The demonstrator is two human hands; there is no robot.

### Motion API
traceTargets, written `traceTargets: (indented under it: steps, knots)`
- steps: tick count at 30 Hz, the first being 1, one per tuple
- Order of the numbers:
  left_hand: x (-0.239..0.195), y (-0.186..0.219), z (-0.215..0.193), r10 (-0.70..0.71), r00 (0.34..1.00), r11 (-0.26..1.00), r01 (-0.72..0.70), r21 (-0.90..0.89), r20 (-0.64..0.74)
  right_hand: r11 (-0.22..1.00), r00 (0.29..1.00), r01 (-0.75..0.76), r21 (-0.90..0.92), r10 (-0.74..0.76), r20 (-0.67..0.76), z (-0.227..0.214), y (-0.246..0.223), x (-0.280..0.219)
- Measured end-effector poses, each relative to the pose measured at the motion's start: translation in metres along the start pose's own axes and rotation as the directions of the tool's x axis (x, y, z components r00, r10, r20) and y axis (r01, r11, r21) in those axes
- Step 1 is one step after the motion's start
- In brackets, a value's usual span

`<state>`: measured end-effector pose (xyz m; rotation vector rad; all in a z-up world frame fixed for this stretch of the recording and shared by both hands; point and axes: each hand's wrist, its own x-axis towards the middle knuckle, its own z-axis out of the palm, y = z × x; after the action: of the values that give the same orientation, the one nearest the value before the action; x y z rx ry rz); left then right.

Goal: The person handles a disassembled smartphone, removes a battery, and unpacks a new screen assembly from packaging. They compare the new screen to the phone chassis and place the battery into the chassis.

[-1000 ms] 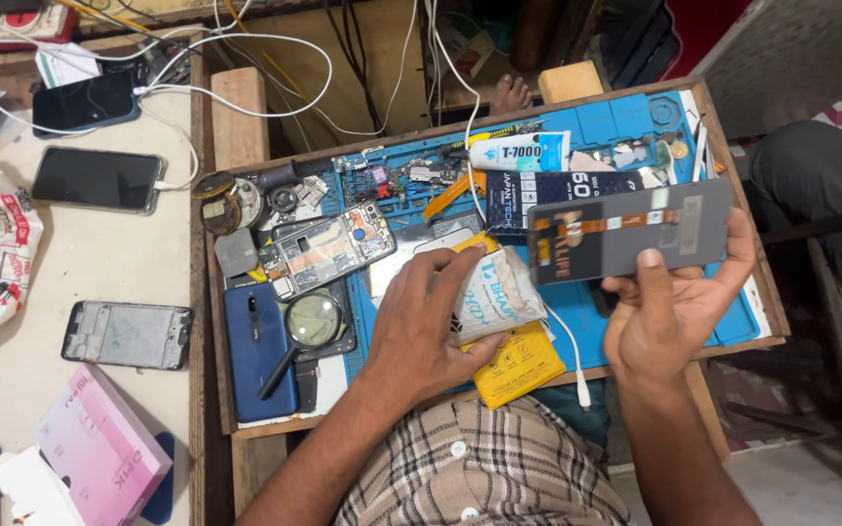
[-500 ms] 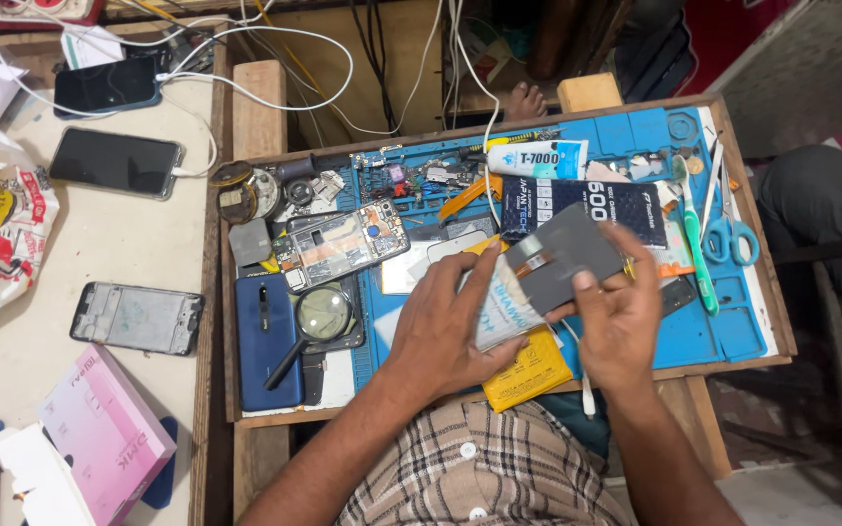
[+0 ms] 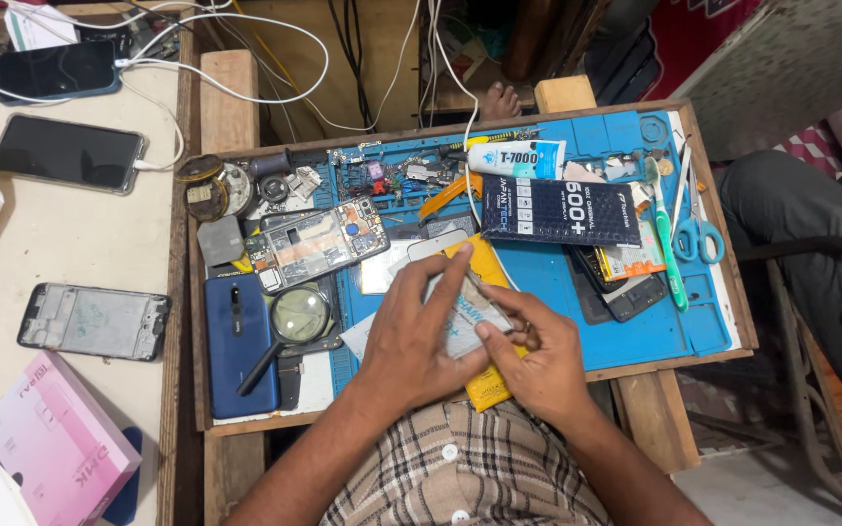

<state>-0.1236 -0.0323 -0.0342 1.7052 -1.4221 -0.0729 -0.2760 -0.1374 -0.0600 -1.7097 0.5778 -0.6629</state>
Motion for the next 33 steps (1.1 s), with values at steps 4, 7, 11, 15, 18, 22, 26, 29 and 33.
traceTargets:
  steps: [4,7,11,15,18,22,26,29,33]
  knots:
    - [-0.002,0.002,-0.020,0.004,0.999,0.974,-0.014,-0.228,-0.046,0.999,0.981,0.008,-0.046,-0.017,-0.194,-0.026,-0.006,0.014]
    - [-0.006,-0.003,-0.035,-0.326,0.945,0.917,0.322,-0.235,0.022,0.989,0.920,0.113,-0.092,-0.139,-0.365,-0.063,-0.010,0.031]
    - [-0.011,-0.008,-0.035,-0.587,0.760,0.787,0.617,-0.026,0.279,0.992,0.975,0.009,-0.127,-0.036,-0.217,-0.064,0.006,0.056]
    - [-0.026,-0.003,-0.017,-0.630,0.684,0.714,0.696,-0.071,0.367,0.973,0.992,-0.075,-0.219,0.050,-0.115,-0.028,0.015,0.054]
    - [-0.035,-0.001,-0.008,-0.552,0.766,0.758,0.626,-0.183,0.330,0.888,1.000,0.005,-0.459,-0.017,-0.022,-0.026,-0.008,0.038]
    - [-0.043,-0.005,0.005,-0.604,0.697,0.627,0.715,-0.311,0.386,0.735,0.965,-0.210,-0.645,0.262,-0.015,-0.029,-0.031,0.015]
    - [-0.045,-0.004,0.026,-0.642,0.687,0.499,0.711,-0.495,0.340,0.808,0.973,-0.157,-0.568,0.225,0.052,-0.024,-0.021,0.008]
    - [-0.041,-0.003,0.026,-0.620,0.725,0.476,0.652,-0.590,0.301,0.845,0.967,-0.166,-0.508,0.240,0.083,-0.018,-0.012,0.016]
    - [-0.038,0.001,0.022,-0.597,0.705,0.433,0.685,-0.586,0.382,0.804,0.968,-0.093,-0.588,0.211,0.135,-0.021,-0.008,0.017]
